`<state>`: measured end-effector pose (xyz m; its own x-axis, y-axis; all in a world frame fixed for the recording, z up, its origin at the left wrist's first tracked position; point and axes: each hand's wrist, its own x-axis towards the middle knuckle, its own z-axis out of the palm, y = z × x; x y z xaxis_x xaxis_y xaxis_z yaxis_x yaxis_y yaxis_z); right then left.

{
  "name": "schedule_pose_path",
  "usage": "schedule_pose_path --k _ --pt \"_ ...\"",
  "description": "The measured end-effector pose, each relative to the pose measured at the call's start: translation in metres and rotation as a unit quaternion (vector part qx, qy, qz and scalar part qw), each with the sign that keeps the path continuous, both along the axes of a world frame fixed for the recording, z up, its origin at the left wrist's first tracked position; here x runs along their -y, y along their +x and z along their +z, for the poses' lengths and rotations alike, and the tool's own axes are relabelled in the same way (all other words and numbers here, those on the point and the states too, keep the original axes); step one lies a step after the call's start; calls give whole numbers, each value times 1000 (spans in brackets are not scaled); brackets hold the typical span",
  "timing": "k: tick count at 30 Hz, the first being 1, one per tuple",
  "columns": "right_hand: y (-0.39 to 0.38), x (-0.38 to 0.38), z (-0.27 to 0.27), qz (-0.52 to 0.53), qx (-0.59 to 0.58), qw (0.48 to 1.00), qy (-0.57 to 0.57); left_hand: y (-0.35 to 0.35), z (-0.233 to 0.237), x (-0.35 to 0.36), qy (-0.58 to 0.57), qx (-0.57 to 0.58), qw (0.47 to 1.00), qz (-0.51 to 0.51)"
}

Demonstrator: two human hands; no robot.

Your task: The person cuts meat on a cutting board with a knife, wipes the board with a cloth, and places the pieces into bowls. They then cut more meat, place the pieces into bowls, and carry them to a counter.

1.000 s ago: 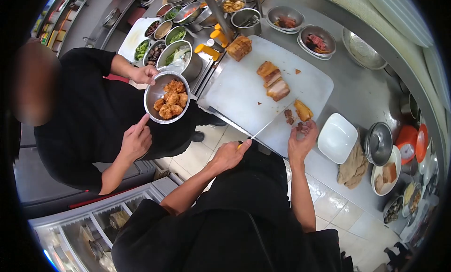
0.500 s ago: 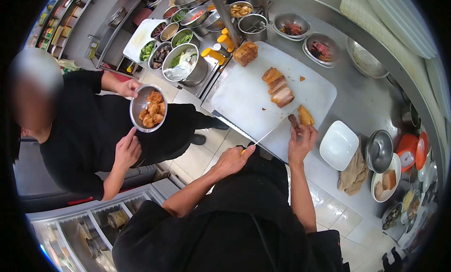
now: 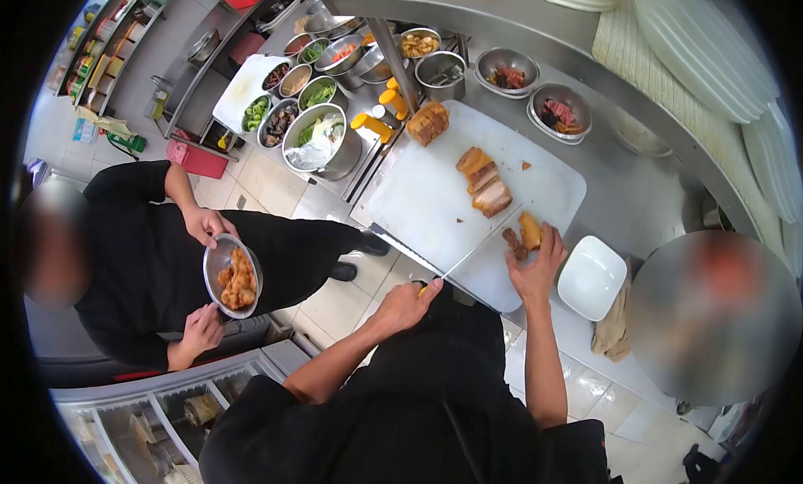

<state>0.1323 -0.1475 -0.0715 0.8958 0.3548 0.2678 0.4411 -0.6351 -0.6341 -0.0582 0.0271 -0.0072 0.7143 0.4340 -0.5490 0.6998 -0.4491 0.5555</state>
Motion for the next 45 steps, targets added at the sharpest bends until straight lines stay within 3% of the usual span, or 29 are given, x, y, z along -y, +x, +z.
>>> schedule_pose_path --k 2,6,8,10,14,16,18,20,23,24,26,29,36,38,40,43,45 --pt "1 6 2 10 -60 998 0 -1 -1 1 -20 -34 999 -2" --pt "8 15 -9 5 -35 999 6 1 1 3 -32 -52 998 4" --pt "11 17 -13 -1 -128 989 76 4 3 0 -47 -85 995 -32" --pt "12 16 -11 -12 -126 989 82 3 -3 1 -40 -100 994 -16" --pt "15 22 -19 -18 -72 997 38 6 -5 0 -35 -93 995 -26" --pt "13 14 -12 -37 -136 985 95 3 -3 0 -31 -94 995 0" --pt "19 18 -35 -8 -90 985 149 5 0 2 -48 -46 998 -9" --pt "21 19 -35 -17 -124 985 116 2 9 5 -27 -40 999 21" --pt "22 21 -47 0 -109 983 150 13 11 8 -36 -40 999 0" --pt "17 15 -26 0 -66 992 108 14 10 10 -38 -31 999 -7" --pt "16 17 -33 2 -25 994 105 18 -1 11 -40 -1 998 -50" --pt "12 11 -16 -28 -140 976 166 25 2 12 -9 11 999 -41" --pt "7 17 -14 -51 -83 990 105 33 1 17 11 -7 997 -71" --pt "11 10 -18 -27 -133 975 174 29 -8 9 16 37 993 -108" --pt "9 5 -17 -35 -151 969 190 32 -4 5 21 12 998 -66" --pt "1 -5 -13 -18 -52 992 115 35 4 -5 19 17 999 -21" --pt "-8 -12 3 -64 36 997 37 33 1 -8 17 -9 999 -34"
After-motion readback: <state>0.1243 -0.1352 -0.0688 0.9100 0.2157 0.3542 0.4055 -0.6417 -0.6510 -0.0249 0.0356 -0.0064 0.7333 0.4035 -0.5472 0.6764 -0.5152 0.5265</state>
